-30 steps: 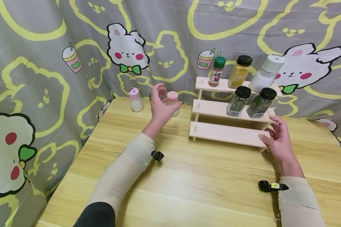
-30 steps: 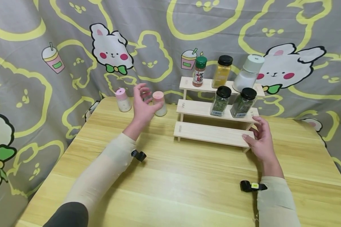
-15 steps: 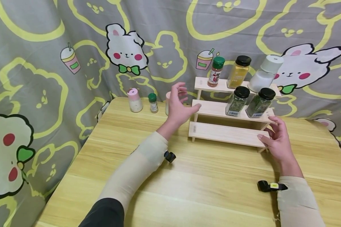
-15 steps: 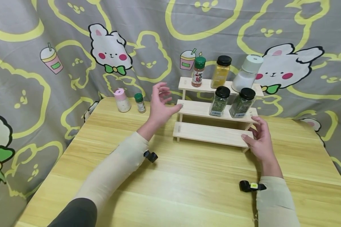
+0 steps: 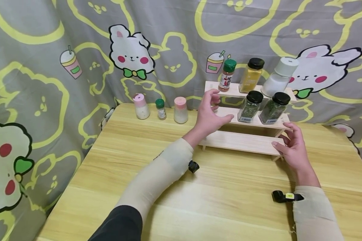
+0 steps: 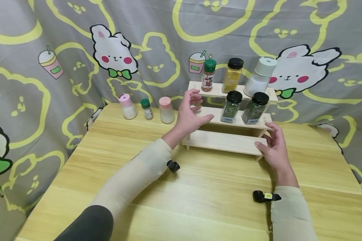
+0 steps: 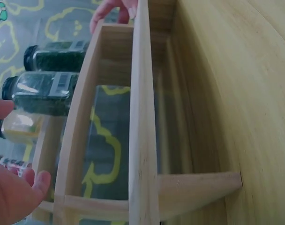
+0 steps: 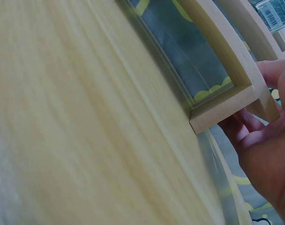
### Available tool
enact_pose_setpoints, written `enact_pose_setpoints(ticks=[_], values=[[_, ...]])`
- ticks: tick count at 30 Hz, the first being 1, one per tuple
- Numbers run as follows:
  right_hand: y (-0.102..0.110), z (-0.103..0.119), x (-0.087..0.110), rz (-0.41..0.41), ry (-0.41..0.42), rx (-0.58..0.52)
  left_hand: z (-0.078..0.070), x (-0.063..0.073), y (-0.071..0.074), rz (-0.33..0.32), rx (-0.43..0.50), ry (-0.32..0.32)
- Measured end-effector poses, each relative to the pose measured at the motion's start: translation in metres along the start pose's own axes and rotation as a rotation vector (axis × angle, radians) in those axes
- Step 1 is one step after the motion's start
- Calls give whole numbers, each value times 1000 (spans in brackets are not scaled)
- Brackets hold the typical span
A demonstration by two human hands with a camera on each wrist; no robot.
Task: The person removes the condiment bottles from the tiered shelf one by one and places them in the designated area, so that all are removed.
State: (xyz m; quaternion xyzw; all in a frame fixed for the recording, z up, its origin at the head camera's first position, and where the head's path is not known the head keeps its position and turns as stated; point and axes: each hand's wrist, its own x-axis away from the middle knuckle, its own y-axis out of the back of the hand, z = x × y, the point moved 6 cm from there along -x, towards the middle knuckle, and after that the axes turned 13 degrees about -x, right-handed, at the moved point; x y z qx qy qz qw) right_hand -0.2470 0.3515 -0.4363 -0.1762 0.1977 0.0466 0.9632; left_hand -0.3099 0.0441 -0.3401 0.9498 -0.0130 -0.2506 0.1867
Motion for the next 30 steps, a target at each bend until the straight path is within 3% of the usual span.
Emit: enact_pose_setpoints(ticks=[17,26,30], values=[[-2,1,1,-24,0,3,-14,-7,-43,96,-78,3],[0,0,-1,-9,-11,4,-17,-9,-60,92,-107,-37],[0,0,-1,-21,-8,11,-18,-10,-66,108,-141,-27]])
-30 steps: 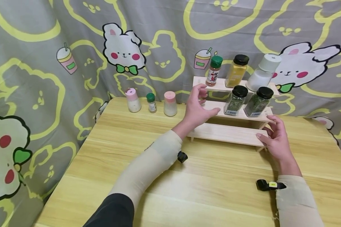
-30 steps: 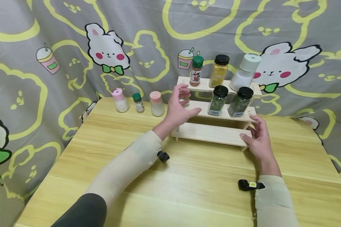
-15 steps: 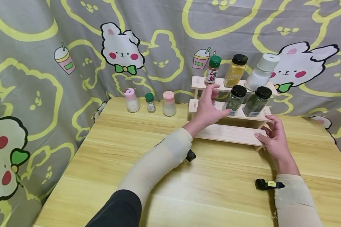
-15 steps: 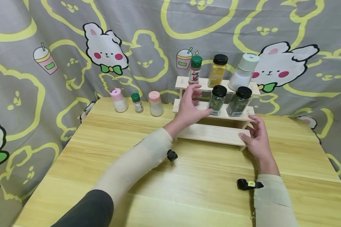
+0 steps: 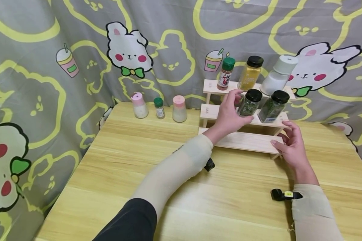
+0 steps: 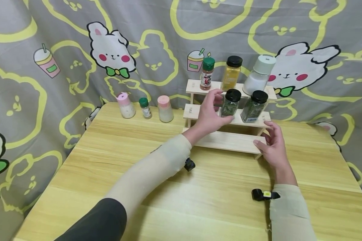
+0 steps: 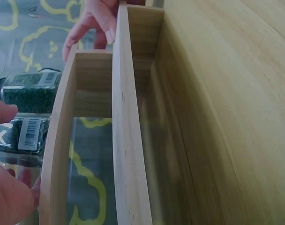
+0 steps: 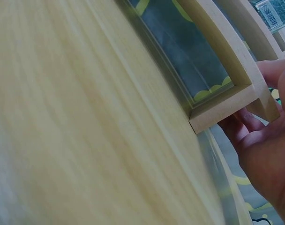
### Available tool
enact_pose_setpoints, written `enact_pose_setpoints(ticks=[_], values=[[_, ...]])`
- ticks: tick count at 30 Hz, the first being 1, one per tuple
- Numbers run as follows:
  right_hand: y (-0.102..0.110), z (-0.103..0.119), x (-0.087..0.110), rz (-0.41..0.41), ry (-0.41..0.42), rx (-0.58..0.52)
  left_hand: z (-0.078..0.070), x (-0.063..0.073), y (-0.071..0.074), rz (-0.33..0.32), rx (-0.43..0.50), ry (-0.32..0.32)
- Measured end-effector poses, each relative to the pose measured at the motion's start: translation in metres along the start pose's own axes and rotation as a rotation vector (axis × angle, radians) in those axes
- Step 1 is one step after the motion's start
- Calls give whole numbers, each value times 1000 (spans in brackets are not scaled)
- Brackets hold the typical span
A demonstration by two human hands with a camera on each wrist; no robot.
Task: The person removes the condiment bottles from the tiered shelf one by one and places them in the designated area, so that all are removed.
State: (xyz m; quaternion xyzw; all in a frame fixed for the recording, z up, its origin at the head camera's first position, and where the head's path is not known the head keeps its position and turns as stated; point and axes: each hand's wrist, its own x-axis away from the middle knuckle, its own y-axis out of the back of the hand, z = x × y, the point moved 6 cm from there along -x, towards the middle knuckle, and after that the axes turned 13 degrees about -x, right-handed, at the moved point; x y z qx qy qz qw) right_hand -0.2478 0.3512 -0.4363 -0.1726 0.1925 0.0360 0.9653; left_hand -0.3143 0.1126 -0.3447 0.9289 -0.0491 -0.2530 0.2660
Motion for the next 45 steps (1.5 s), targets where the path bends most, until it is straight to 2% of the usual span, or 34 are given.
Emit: enact_pose_setpoints(ticks=[8,25,37,45], values=[[0,1,-1,-17,2,7,-2,-2,-8,20,-41,-11],[0,0,0,-5,-6,18,-4,0,-9,-43,-89,-47],[0,-1,-1,-7,-8,16,-2,3,1,-71,-49,-49],[0,-1,0,-14,-11,-7,-4,5,16,-85,-19,-73]])
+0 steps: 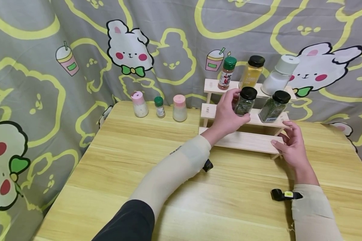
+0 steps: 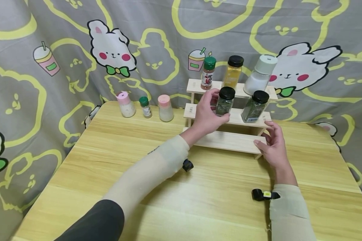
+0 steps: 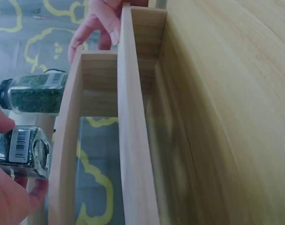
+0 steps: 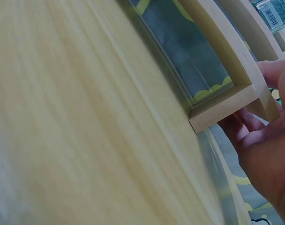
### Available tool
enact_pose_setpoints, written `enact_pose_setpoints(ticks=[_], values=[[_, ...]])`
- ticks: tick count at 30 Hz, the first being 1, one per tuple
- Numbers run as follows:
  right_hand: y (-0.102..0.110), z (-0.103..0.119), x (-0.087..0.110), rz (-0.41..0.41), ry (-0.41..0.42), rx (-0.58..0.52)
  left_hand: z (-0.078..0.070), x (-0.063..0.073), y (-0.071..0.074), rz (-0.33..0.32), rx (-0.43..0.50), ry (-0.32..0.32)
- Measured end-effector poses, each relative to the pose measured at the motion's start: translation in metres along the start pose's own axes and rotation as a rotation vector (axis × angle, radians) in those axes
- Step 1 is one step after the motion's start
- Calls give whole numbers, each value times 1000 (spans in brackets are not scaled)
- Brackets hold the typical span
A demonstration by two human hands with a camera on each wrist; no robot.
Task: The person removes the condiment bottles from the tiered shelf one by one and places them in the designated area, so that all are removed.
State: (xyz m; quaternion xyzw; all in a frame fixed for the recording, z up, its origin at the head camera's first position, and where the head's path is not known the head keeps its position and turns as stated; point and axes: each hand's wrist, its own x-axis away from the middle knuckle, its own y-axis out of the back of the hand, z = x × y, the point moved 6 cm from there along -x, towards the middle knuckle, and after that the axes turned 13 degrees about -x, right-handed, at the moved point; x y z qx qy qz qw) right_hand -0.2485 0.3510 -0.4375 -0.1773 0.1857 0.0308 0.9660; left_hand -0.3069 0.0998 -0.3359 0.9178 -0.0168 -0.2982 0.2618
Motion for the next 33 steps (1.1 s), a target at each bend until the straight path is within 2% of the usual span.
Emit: enact_pose_setpoints(ticks=[9,17,24,33], values=[[-1,0,-1,14,11,-12,-3,1,28,-32,11,-21],[-1,0,0,-6,9,-24,-5,1,54,-69,5,-37],[-1,0,-1,1,17,-18,3,6,77,-114,38,-21],[-1,0,-1,21,22,-49,19,13,108,-192,4,0]])
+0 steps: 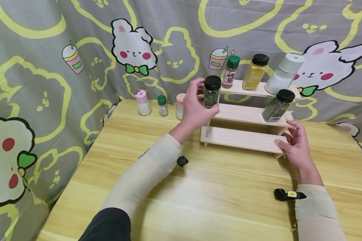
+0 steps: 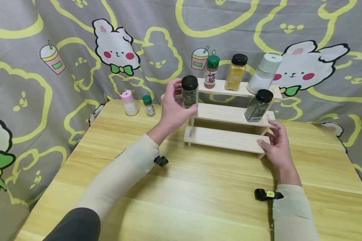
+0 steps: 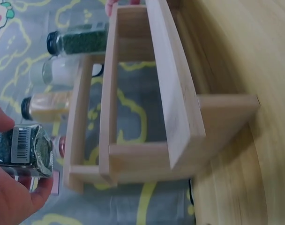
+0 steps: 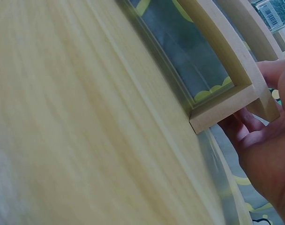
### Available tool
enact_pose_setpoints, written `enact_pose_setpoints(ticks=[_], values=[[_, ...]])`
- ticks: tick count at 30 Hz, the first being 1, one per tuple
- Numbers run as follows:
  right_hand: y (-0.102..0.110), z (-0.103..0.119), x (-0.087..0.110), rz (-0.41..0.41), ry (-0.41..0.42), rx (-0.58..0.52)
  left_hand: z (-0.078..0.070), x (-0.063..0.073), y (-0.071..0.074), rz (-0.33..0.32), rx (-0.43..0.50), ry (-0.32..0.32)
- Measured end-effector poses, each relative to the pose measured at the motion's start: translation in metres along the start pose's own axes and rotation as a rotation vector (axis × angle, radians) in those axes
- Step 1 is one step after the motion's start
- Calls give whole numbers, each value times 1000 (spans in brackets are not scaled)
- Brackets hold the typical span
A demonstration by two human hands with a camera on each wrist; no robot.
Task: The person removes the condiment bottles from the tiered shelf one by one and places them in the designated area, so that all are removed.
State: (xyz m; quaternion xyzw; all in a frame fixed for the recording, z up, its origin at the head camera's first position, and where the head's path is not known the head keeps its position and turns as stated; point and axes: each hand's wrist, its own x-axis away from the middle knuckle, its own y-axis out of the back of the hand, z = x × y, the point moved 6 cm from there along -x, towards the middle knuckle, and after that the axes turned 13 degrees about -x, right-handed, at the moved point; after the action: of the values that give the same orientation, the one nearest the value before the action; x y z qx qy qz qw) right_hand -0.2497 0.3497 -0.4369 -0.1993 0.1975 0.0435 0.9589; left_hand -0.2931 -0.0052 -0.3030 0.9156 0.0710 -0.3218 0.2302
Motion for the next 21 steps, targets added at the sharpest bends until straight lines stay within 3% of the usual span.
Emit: enact_pose_setpoints(ticks=[14,21], values=[[1,0,1,-5,-9,-3,32,7,42,-109,-9,64],[0,0,1,1,-3,5,52,18,55,-102,-50,126]])
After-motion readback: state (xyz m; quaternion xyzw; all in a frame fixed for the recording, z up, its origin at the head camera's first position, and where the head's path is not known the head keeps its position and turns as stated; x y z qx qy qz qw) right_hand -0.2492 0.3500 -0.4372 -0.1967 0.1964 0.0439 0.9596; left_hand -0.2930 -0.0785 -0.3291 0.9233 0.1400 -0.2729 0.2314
